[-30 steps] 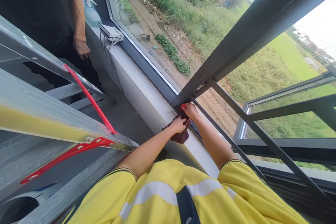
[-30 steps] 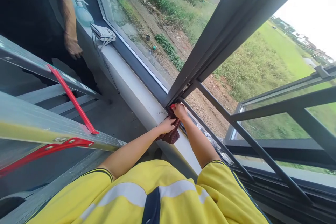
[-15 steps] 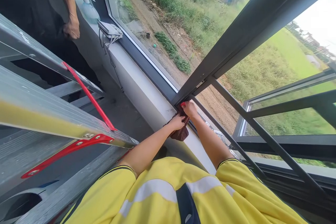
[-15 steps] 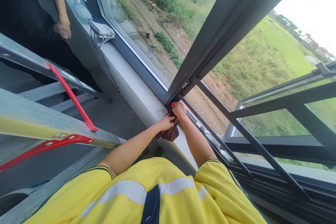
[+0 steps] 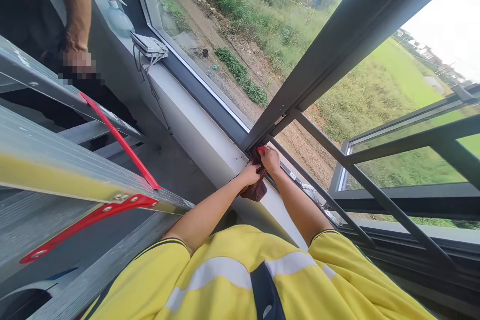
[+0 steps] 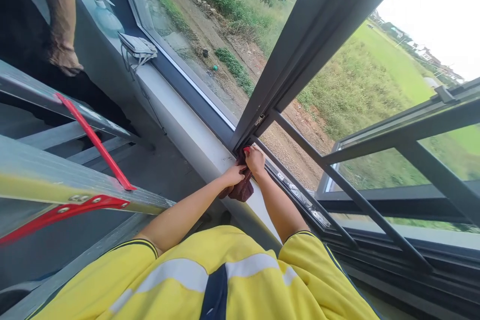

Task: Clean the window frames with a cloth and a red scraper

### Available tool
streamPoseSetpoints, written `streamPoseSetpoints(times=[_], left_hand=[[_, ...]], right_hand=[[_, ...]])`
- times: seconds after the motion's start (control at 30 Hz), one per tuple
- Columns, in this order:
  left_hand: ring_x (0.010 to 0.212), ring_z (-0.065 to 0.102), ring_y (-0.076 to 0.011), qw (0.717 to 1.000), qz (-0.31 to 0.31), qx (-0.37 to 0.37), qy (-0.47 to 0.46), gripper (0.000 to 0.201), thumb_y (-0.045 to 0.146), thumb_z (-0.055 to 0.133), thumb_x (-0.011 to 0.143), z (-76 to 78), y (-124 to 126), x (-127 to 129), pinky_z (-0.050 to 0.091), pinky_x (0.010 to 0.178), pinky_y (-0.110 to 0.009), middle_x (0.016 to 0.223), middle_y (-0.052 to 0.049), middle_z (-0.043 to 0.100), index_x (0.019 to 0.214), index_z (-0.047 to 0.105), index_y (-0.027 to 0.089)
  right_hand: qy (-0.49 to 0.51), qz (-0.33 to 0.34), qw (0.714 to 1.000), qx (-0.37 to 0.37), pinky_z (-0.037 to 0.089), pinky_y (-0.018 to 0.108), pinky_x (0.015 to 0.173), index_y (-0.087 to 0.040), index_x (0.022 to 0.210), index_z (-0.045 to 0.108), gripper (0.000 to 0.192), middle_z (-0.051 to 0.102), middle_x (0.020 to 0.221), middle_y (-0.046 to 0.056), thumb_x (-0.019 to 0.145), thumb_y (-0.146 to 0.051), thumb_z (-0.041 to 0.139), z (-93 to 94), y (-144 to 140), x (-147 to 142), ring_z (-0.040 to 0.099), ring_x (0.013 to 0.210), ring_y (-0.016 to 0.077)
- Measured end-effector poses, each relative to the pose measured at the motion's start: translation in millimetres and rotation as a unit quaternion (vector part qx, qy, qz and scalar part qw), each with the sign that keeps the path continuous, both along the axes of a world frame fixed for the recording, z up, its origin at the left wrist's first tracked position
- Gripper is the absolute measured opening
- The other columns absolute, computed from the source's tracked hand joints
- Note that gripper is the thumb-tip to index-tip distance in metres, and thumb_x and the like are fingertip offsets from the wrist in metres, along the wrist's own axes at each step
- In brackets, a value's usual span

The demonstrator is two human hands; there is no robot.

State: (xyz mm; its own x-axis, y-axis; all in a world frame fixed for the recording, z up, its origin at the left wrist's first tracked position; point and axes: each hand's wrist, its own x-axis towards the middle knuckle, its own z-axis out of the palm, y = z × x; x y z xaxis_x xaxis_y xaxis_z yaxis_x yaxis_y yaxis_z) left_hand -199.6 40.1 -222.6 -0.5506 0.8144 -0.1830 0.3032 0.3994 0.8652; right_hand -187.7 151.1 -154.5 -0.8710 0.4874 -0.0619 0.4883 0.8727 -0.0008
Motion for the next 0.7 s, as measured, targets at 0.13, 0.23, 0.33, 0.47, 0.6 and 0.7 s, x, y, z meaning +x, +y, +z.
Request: streamPoseSetpoints(times=[0.13, 0.23, 0.33, 0.47, 0.6, 0.7], left_hand=[[0.107, 0.059, -0.0289, 1.000, 0.018, -0.018, -0.005, 0.050, 0.017, 0.056, 0.074, -3.6, 2, -8, 0.046, 0.092, -0.036, 0.138, -0.014, 0.047, 0.124, 0.059, 0.019], [0.108, 0.059, -0.0289, 1.000, 0.014, -0.020, -0.005, 0.048, 0.017, 0.056, 0.074, -4.8, 2, -7, 0.045, 0.094, -0.036, 0.135, -0.015, 0.049, 0.122, 0.060, 0.018], [0.111, 0.057, -0.0266, 1.000, 0.001, -0.004, -0.005, 0.044, 0.015, 0.055, 0.074, -3.3, 2, -5, 0.044, 0.095, -0.033, 0.129, -0.011, 0.055, 0.117, 0.063, 0.021], [0.111, 0.057, -0.0282, 1.000, 0.010, 0.001, -0.011, 0.046, 0.015, 0.055, 0.073, -0.7, 2, -7, 0.044, 0.095, -0.035, 0.131, -0.013, 0.053, 0.118, 0.063, 0.019], [0.112, 0.056, -0.0295, 1.000, 0.020, 0.007, -0.021, 0.046, 0.014, 0.056, 0.072, -0.8, 1, -7, 0.044, 0.095, -0.037, 0.130, -0.013, 0.054, 0.118, 0.063, 0.020], [0.113, 0.056, -0.0273, 0.999, 0.024, 0.021, -0.035, 0.042, 0.011, 0.057, 0.071, -0.6, -1, -3, 0.044, 0.096, -0.033, 0.126, -0.010, 0.058, 0.110, 0.067, 0.021]], right_hand=[[-0.024, -0.017, 0.999, 0.025, 0.042, 0.026, 0.073, -0.019, 0.100, 0.065, 0.031, 0.063, 0.106, 0.008, 0.094, -0.032, 0.037, -11.5, -14, -10, 0.061, 0.092, 0.0190], [-0.039, -0.004, 0.999, 0.027, 0.042, 0.026, 0.073, -0.019, 0.100, 0.065, 0.031, 0.063, 0.107, 0.009, 0.094, -0.031, 0.037, -11.5, -14, -16, 0.061, 0.094, 0.0196], [-0.053, 0.018, 0.998, 0.011, 0.042, 0.025, 0.073, -0.019, 0.099, 0.065, 0.028, 0.064, 0.106, 0.008, 0.092, -0.032, 0.042, -4.8, -9, -15, 0.061, 0.092, 0.0189], [-0.043, -0.016, 0.998, 0.033, 0.043, 0.025, 0.074, -0.019, 0.102, 0.064, 0.029, 0.063, 0.107, 0.007, 0.093, -0.032, 0.040, -1.2, -8, -12, 0.061, 0.092, 0.0188], [-0.056, 0.030, 0.998, 0.023, 0.042, 0.024, 0.074, -0.018, 0.099, 0.065, 0.028, 0.063, 0.106, 0.009, 0.093, -0.031, 0.041, -1.4, -7, -14, 0.061, 0.094, 0.0188], [-0.067, 0.073, 0.995, 0.000, 0.041, 0.024, 0.074, -0.018, 0.096, 0.066, 0.025, 0.064, 0.104, 0.008, 0.091, -0.031, 0.045, 1.0, -3, -14, 0.060, 0.094, 0.0189]])
